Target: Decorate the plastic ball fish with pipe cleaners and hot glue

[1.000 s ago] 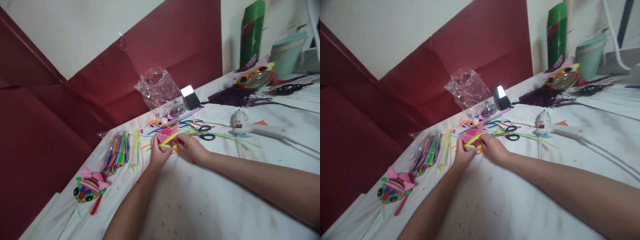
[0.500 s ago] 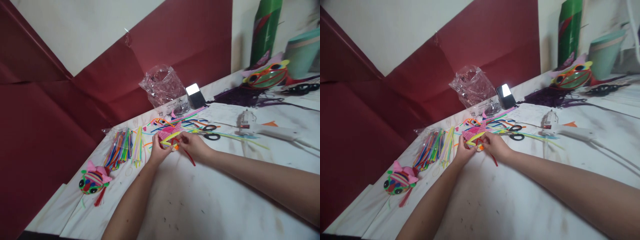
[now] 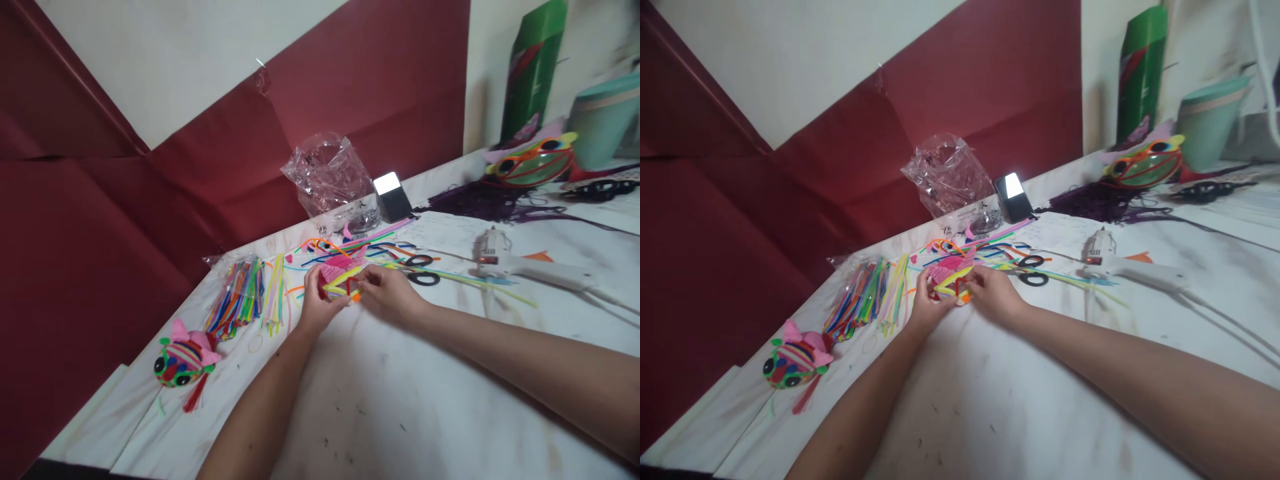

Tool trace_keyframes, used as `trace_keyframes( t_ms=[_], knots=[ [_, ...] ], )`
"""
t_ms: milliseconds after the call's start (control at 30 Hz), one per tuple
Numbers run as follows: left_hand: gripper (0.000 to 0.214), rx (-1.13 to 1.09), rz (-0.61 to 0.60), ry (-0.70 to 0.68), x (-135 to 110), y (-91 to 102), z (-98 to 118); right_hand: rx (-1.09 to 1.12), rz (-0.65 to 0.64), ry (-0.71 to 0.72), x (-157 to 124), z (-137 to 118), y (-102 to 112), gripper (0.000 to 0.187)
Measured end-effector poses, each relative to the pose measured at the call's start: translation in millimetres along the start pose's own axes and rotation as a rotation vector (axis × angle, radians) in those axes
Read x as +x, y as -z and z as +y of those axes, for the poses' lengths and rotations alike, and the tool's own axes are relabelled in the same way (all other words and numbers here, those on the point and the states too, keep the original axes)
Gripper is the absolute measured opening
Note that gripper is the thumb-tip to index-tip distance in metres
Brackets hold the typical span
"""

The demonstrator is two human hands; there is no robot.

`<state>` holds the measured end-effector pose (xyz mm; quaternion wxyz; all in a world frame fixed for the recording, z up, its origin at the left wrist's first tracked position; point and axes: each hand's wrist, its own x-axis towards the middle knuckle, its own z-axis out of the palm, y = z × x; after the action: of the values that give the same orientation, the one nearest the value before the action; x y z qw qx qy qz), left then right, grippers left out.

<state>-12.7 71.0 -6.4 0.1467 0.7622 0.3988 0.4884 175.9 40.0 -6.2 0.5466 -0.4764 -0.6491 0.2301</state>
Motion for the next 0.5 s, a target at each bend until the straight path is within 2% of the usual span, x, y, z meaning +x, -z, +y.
trace_keyframes(
  t_ms=[33, 100, 167, 233, 300, 433, 500],
  knots=[
    [0.061, 0.027, 0.065, -0.043, -0.2, 3.2, 5.3, -0.004, -0.001, 0.012, 0.6, -1.8, 2.3, 0.012],
    [0.033, 0.094, 0.223, -0.114, -0.7, 11.4, 21.0, -0.011, -0.013, 0.046, 0.8, -8.0, 8.0, 0.012],
    [0.014, 0.125, 0.236, -0.181, -1.5, 20.2, 41.1, -0.015, -0.031, 0.082, -0.7, -17.7, 14.0, 0.012],
    [0.01, 0.132, 0.212, -0.234, -2.5, 27.5, 61.5, -0.02, -0.05, 0.126, -4.0, -29.5, 19.2, 0.013],
    [0.009, 0.137, 0.172, -0.23, -2.9, 32.3, 78.0, -0.028, -0.071, 0.194, -8.2, -41.5, 23.2, 0.014],
    [0.008, 0.044, -0.043, -0.04, -1.8, 37.4, 94.9, -0.061, -0.092, 0.344, -14.6, -57.9, 27.8, 0.014],
    [0.01, -0.016, -0.098, 0.047, -1.6, 38.7, 97.6, -0.077, -0.083, 0.368, -15.8, -60.9, 28.4, 0.014]
  ],
)
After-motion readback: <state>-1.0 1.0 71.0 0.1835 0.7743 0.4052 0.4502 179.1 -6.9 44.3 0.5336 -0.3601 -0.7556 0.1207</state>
